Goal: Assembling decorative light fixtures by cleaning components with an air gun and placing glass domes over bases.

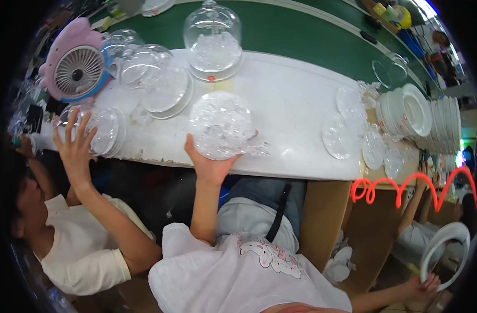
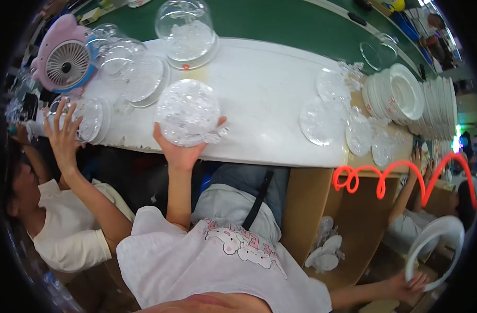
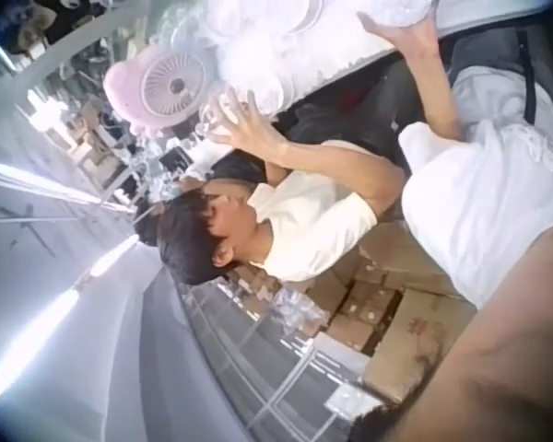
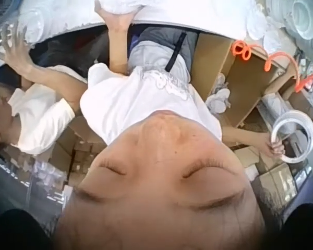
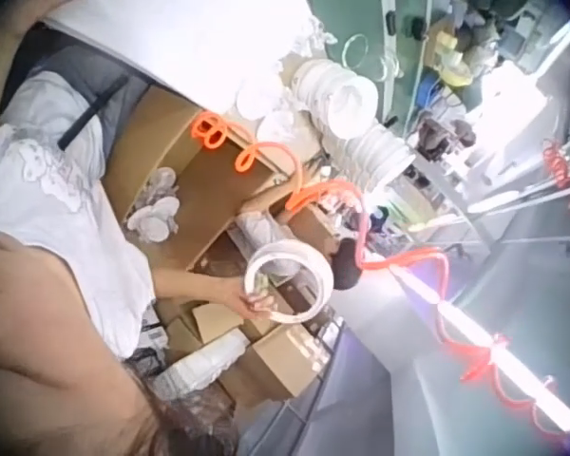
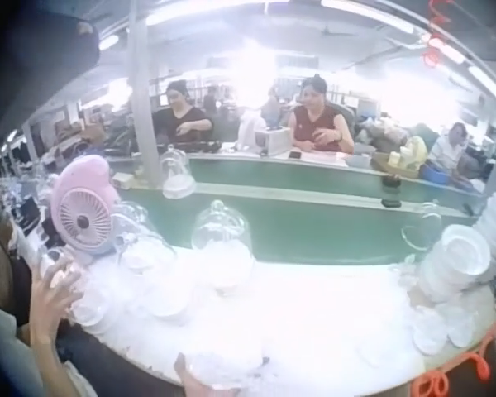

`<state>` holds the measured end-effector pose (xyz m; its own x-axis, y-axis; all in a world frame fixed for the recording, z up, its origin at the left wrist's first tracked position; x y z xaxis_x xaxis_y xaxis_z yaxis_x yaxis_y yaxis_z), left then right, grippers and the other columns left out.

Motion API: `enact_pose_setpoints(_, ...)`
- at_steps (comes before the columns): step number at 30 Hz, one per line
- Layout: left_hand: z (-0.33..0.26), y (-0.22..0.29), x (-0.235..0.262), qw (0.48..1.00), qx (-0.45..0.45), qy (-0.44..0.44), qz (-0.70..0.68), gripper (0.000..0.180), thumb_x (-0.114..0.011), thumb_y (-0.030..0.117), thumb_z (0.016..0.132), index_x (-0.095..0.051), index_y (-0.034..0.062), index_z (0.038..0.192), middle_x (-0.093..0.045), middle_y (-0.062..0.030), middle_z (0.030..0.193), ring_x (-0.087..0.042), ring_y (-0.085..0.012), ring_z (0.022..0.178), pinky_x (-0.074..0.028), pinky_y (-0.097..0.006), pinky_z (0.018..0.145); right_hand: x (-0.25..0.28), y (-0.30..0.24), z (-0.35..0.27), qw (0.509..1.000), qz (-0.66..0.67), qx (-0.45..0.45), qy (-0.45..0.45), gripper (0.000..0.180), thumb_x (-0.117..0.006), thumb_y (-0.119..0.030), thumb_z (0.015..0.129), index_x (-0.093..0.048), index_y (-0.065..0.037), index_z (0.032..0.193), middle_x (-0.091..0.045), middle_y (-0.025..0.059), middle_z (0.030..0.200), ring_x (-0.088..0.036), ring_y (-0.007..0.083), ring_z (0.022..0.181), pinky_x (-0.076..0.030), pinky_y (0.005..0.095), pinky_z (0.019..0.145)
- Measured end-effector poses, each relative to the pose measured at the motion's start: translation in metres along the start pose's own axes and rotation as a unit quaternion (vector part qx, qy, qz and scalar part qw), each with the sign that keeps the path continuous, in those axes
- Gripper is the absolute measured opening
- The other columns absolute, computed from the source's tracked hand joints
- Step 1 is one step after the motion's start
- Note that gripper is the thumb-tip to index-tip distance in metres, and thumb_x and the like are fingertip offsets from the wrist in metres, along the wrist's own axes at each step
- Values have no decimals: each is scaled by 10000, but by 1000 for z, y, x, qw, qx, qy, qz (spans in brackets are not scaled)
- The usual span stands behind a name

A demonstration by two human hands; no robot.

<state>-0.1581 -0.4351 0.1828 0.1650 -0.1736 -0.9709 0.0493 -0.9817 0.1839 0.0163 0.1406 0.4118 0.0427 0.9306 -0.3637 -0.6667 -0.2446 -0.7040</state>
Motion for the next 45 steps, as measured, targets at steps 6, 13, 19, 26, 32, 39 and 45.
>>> enact_pose_setpoints(6, 1, 18, 6, 984, 72, -90, -133, 872, -571, 564, 718, -217, 218, 1436, -123, -152, 1495, -31, -560, 1309, -295, -679, 924, -88, 82, -92, 912, 225, -344, -14, 339, -428, -217, 929, -416, -6, 1194, -463, 62, 665, -420, 139, 445, -408, 300, 416)
enact_pose_setpoints(13, -29, 35, -2, 974, 76, -109, -182, 899, -594, 561, 729, -169, 224, 1445, -40, -158, 1504, 84, -568, 1298, -207, -737, 949, -257, 337, -125, 852, 27, -513, 97, 184, -554, -189, 884, -487, -56, 993, -504, 22, 736, -509, 118, 608, -469, 300, 603)
enact_pose_setpoints(19, -33, 15, -4, 972, 139, -96, -164, 906, -546, 601, 741, -142, 210, 1452, -34, -167, 1506, 93, -592, 1284, -173, -743, 958, -261, 394, -100, 837, -43, -545, 10, 334, -487, -318, 934, -498, -18, 1081, -584, 115, 1013, -588, 170, 825, -484, 309, 754)
enact_pose_setpoints(26, -16, -7, -23, 951, 222, -70, -206, 910, -527, 622, 744, -143, 197, 1452, -35, -173, 1505, 60, -602, 1282, -215, -753, 928, -241, 337, -50, 849, -391, -240, -260, 462, -546, -172, 891, -429, 3, 1302, -515, 154, 1257, -465, 272, 1194, -343, 330, 999)
enact_pose_setpoints(32, 4, -41, -37, 955, 273, -113, -2, 854, -349, 688, 794, -197, 149, 1439, -222, -201, 1459, -259, -551, 1258, -253, -710, 953, -290, 264, 6, 828, -356, -43, -432, 516, -652, -59, 756, -509, -33, 1251, -563, 140, 1205, -512, 243, 1157, -386, 338, 969)
enact_pose_setpoints(39, -10, -88, -51, 987, 123, -27, 103, 862, -229, 726, 803, -260, 122, 1416, -345, -143, 1409, -359, -419, 1259, -313, -555, 997, -287, 282, 5, 846, -361, -128, -372, 495, -718, -38, 677, -575, -24, 1151, -635, 115, 1057, -608, 206, 1017, -460, 314, 867)
enact_pose_setpoints(45, -10, -76, -12, 925, 74, -67, 366, 889, -285, 737, 818, -288, 66, 1401, -344, -132, 1412, -333, -287, 1305, -278, -427, 1052, -258, 292, -6, 874, -227, -209, -376, 417, -647, 102, 662, -607, 34, 1071, -660, 130, 987, -660, 212, 895, -511, 293, 792)
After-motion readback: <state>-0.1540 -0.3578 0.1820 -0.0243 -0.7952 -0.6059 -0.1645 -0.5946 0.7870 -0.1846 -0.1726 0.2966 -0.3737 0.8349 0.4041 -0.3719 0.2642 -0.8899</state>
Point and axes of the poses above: each hand's wrist, its own z-axis towards the middle knuckle, its own x-axis out of the back of the hand, y = z × x, the point moved 1 cm from there along z, towards the middle knuckle
